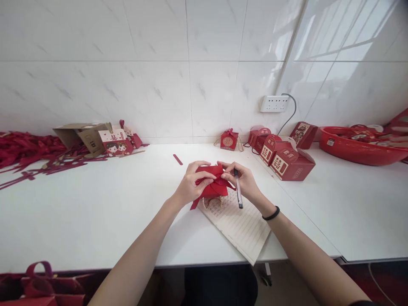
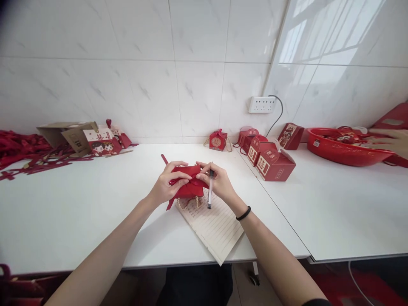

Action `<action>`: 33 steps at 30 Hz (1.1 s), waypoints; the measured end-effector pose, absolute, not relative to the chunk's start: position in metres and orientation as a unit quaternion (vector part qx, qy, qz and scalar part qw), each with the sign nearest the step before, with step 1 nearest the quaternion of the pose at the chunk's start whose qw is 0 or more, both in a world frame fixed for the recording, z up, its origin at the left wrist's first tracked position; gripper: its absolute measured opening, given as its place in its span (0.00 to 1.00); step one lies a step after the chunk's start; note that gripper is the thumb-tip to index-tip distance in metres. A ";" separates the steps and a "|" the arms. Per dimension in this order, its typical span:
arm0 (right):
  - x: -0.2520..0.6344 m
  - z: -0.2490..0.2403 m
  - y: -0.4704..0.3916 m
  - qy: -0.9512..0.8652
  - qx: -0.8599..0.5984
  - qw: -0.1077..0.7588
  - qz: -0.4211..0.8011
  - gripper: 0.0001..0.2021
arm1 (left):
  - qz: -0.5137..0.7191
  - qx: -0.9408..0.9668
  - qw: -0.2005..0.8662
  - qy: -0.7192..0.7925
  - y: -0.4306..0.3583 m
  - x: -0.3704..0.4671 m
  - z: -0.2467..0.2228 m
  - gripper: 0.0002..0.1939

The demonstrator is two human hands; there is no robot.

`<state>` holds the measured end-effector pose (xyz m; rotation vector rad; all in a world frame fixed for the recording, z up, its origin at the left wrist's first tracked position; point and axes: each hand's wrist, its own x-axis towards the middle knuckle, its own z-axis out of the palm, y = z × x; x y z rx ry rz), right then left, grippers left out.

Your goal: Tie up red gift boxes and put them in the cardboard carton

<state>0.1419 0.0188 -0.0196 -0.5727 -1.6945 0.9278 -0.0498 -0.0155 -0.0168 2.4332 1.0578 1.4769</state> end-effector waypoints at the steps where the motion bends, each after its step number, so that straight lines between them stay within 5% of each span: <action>1: 0.142 -0.019 0.019 -0.707 -0.240 0.538 0.391 0.17 | 0.482 0.804 0.046 0.345 -0.015 -0.050 -0.017 0.07; 33: 0.135 -0.013 0.010 -0.691 -0.270 0.531 0.410 0.16 | 0.469 0.786 0.080 0.395 -0.022 -0.043 -0.014 0.05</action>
